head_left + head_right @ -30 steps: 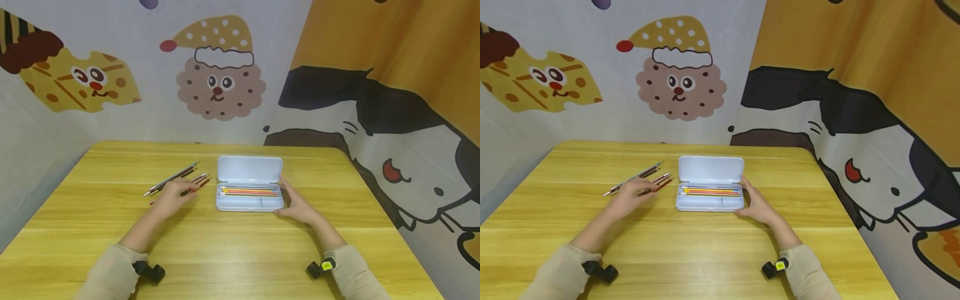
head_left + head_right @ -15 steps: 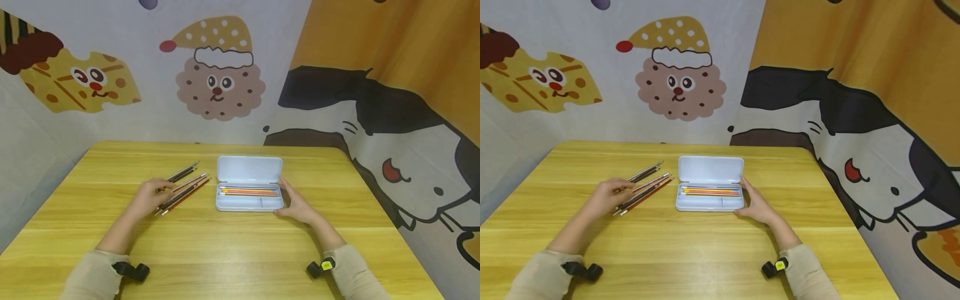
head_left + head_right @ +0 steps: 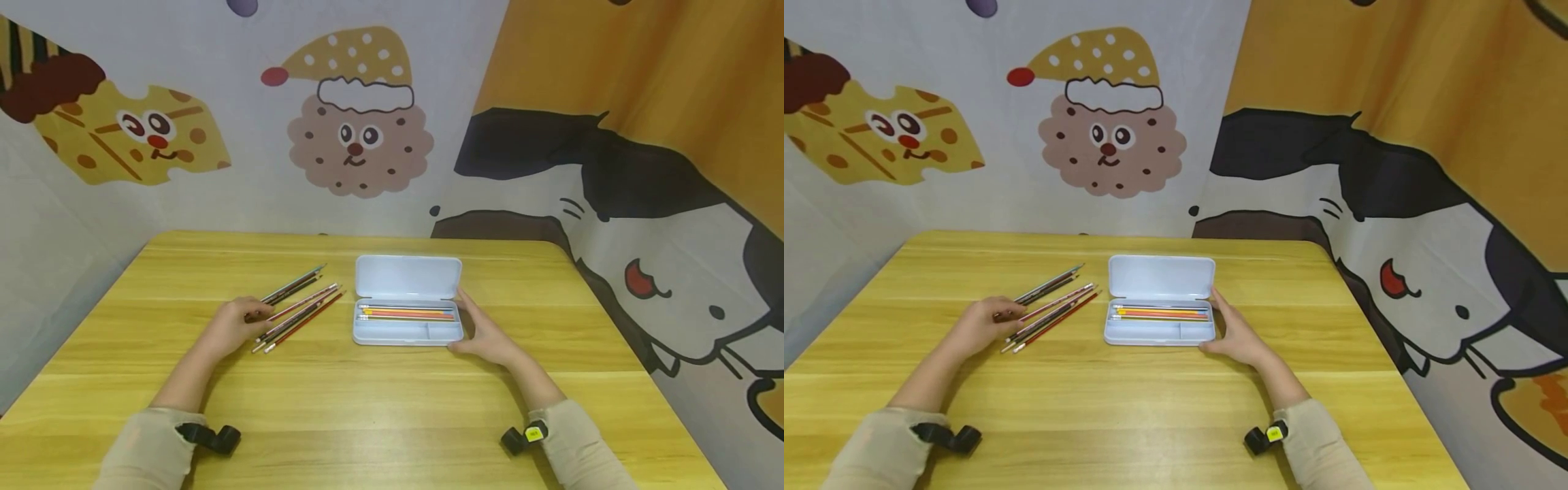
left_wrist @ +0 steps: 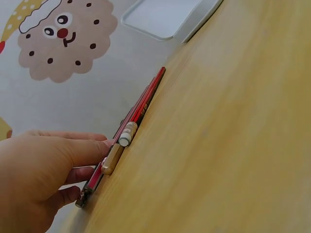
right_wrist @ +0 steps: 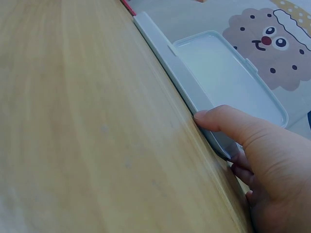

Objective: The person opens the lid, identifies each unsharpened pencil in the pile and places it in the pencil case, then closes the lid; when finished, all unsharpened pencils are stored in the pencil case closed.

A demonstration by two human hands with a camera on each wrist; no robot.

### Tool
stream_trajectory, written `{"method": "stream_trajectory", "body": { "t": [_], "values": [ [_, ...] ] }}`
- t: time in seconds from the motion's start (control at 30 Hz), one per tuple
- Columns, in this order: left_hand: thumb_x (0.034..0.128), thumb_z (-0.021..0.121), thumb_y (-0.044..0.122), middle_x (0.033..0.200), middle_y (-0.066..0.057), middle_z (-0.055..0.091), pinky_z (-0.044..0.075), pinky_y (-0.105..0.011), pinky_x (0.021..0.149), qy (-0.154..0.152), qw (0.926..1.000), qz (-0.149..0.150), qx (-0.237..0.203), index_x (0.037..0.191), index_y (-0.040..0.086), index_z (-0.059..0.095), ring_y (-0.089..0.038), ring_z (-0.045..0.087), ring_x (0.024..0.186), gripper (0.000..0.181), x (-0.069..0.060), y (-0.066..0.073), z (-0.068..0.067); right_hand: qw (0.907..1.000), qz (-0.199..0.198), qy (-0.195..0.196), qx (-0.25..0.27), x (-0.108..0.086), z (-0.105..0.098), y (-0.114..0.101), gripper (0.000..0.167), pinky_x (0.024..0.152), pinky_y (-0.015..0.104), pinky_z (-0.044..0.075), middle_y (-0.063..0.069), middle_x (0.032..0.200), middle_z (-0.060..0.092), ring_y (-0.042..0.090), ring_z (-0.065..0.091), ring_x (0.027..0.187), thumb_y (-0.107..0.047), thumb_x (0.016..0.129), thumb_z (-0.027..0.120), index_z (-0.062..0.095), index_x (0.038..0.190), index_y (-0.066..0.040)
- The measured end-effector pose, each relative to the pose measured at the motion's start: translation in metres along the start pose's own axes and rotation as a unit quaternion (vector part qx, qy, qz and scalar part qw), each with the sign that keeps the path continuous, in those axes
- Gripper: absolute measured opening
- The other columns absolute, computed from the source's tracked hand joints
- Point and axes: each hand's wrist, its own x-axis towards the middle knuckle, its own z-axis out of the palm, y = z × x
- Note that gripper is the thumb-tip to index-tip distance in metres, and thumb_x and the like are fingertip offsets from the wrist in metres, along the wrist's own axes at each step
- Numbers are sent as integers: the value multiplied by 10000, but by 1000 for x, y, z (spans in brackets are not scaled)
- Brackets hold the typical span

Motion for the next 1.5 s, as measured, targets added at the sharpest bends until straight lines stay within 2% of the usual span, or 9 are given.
{"method": "stream_trajectory", "body": {
  "t": [0.13, 0.37, 0.5, 0.73, 1.03, 1.27, 1.5],
  "values": [
    [805, 753, 9, 958, -95, 651, 523, -383, 719, 47, 9999, 106, 66, 1011, -12, 720, -249, 600, 852, 209, 0, -2, 3, 10000, 45, -64, 7, -3, -3, -18, 1113, 1099, 582, 69, 285, 1440, 333, 417, 209, 1373, -2, 722, 812, 41, 1526, -9],
    [793, 757, -6, 881, -54, 647, 503, -329, 663, 157, 9991, 286, 274, 987, -7, 732, -209, 559, 799, 195, 1, -2, 7, 10000, 47, -60, -28, -4, -3, -22, 1102, 1102, 578, 65, 290, 1436, 337, 422, 210, 1371, 8, 720, 809, 51, 1521, 8],
    [807, 740, -14, 849, -25, 642, 483, -324, 645, 119, 9990, 283, 326, 974, -1, 737, -192, 532, 779, 167, 1, -2, 7, 10000, 3, -59, 49, -3, -3, -19, 1112, 1102, 577, 60, 285, 1433, 342, 417, 215, 1371, 7, 716, 812, 48, 1524, -2],
    [827, 715, -22, 859, -33, 641, 466, -306, 611, -56, 9996, 24, 290, 980, 9, 738, -188, 512, 756, 157, 1, -1, 6, 10000, -49, 29, -45, 3, 1, 20, 1189, 1117, 535, 70, 175, 1458, 363, 328, 225, 1386, -103, 701, 854, 28, 1553, -179],
    [860, 679, -26, 850, -58, 622, 431, -279, 542, -15, 9999, -72, 93, 1005, -5, 728, -192, 472, 692, 155, 1, 3, 4, 9999, 23, 30, -127, 3, 1, 21, 1190, 1120, 523, 65, 139, 1466, 361, 300, 209, 1395, -147, 704, 856, 25, 1554, -214],
    [864, 680, -19, 929, -85, 657, 446, -259, 557, 282, 9990, 333, 80, 983, 5, 732, -159, 514, 702, 132, 1, 12, 2, 9999, 57, 29, -126, 3, 1, 22, 1186, 1121, 520, 62, 136, 1471, 355, 292, 198, 1398, -157, 708, 857, 27, 1553, -222],
    [827, 683, -92, 899, -59, 645, 468, -258, 550, 323, 9955, 892, 11, 996, -11, 722, -144, 532, 690, 191, 6, 24, 1, 10000, -8, 30, -93, 3, 1, 24, 1191, 1118, 529, 67, 143, 1466, 358, 303, 206, 1394, -146, 704, 858, 28, 1552, -241]
  ]
}}
